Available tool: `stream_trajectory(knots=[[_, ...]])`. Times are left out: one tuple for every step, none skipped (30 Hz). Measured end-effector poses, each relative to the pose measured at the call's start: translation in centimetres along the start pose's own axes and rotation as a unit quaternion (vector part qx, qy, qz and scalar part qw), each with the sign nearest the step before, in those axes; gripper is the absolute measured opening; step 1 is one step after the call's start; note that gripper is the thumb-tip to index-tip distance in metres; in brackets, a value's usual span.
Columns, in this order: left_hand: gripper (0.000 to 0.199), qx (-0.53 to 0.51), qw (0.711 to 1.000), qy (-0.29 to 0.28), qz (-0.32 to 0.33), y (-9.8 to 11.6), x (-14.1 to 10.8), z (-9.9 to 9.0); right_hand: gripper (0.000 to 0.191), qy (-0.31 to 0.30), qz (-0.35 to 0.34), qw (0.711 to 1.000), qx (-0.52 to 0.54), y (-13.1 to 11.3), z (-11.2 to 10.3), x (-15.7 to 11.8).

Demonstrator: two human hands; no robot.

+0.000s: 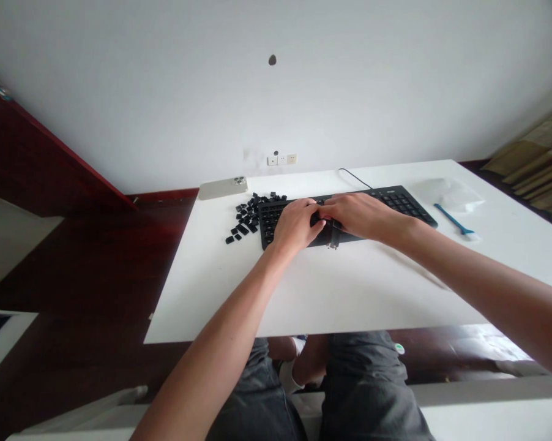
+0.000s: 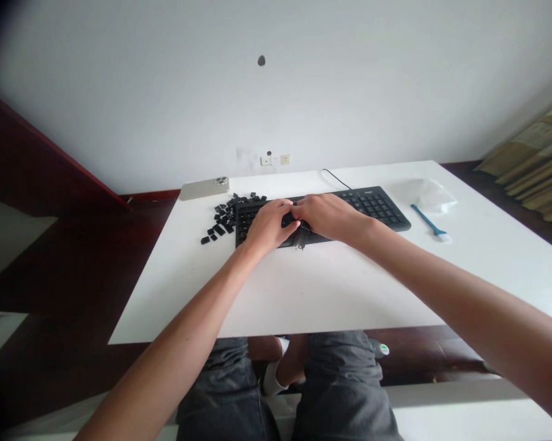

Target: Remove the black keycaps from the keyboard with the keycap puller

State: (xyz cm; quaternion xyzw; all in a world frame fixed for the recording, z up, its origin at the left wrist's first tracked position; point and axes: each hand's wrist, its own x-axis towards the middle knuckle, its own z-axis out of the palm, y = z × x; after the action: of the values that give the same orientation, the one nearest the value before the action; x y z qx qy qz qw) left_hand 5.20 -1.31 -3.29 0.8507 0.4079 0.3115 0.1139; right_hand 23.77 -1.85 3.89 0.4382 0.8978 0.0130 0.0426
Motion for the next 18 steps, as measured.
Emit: stream_trajectory(knots=[[0.008, 0.002, 1.000, 0.002, -0.001, 0.0, 0.0, 0.1, 0.030, -0.002, 0.000, 1.000, -0.010, -0.1, -0.1, 0.2], [0.006, 0.003, 1.000, 0.003, -0.001, 0.0, 0.1, 0.1, 0.030, -0.001, -0.004, 1.000, -0.013, -0.1, -0.2, 0.5], [0.005, 0.003, 1.000, 0.004, 0.000, 0.0, 0.1, 0.1, 0.030, 0.001, -0.010, 1.000, -0.009, -0.1, -0.3, 0.8], [0.004, 0.002, 1.000, 0.005, -0.001, 0.0, 0.2, 0.2, 0.032, 0.000, -0.013, 1.000, -0.001, 0.1, -0.4, 1.1], [0.004, 0.002, 1.000, 0.006, -0.004, 0.0, 0.2, 0.2, 0.033, -0.004, -0.013, 1.000, 0.011, 0.3, -0.4, 1.3], [0.005, 0.002, 1.000, 0.007, -0.006, 0.0, 0.2, 0.2, 0.036, -0.008, -0.011, 1.000, 0.024, 0.6, -0.4, 1.4], [0.005, 0.001, 1.000, 0.008, -0.007, 0.0, 0.2, 0.2, 0.039, -0.010, -0.007, 0.999, 0.036, 1.0, -0.3, 1.4], [0.007, 0.000, 1.000, 0.009, -0.007, 0.0, 0.2, 0.2, 0.041, -0.003, -0.005, 0.999, 0.050, 1.3, -0.1, 1.3], [0.009, -0.002, 1.000, 0.011, -0.007, 0.0, 0.1, 0.2, 0.043, 0.014, -0.004, 0.997, 0.070, 1.7, 0.2, 1.1], [0.011, -0.005, 1.000, 0.012, -0.007, 0.0, 0.1, 0.2, 0.046, 0.036, -0.004, 0.995, 0.097, 2.0, 0.5, 0.7], [0.013, -0.010, 1.000, 0.013, -0.008, 0.0, 0.1, 0.2, 0.046, 0.063, -0.006, 0.989, 0.131, 2.3, 0.9, 0.3], [0.014, -0.016, 1.000, 0.014, -0.009, 0.0, 0.1, 0.2, 0.047, 0.084, -0.003, 0.982, 0.169, 2.6, 1.3, -0.1], [0.015, -0.023, 1.000, 0.016, -0.010, 0.0, 0.1, 0.2, 0.046, 0.094, 0.000, 0.975, 0.199, 2.8, 1.7, -0.5], [0.015, -0.030, 0.999, 0.019, -0.010, 0.0, 0.1, 0.3, 0.045, 0.104, 0.005, 0.970, 0.222, 2.9, 2.1, -0.9], [0.015, -0.035, 0.999, 0.021, -0.011, 0.0, 0.2, 0.3, 0.043, 0.113, 0.014, 0.965, 0.237, 3.0, 2.5, -1.3], [0.015, -0.037, 0.999, 0.023, -0.013, 0.0, 0.2, 0.4, 0.041, 0.126, 0.026, 0.960, 0.247, 3.1, 2.8, -1.5], [0.018, -0.036, 0.999, 0.025, -0.016, -0.1, 0.2, 0.4, 0.038, 0.144, 0.042, 0.955, 0.255, 3.2, 3.1, -1.7], [0.021, -0.033, 0.999, 0.025, -0.018, -0.1, 0.2, 0.4, 0.035, 0.166, 0.063, 0.948, 0.263, 3.2, 3.4, -1.8]])
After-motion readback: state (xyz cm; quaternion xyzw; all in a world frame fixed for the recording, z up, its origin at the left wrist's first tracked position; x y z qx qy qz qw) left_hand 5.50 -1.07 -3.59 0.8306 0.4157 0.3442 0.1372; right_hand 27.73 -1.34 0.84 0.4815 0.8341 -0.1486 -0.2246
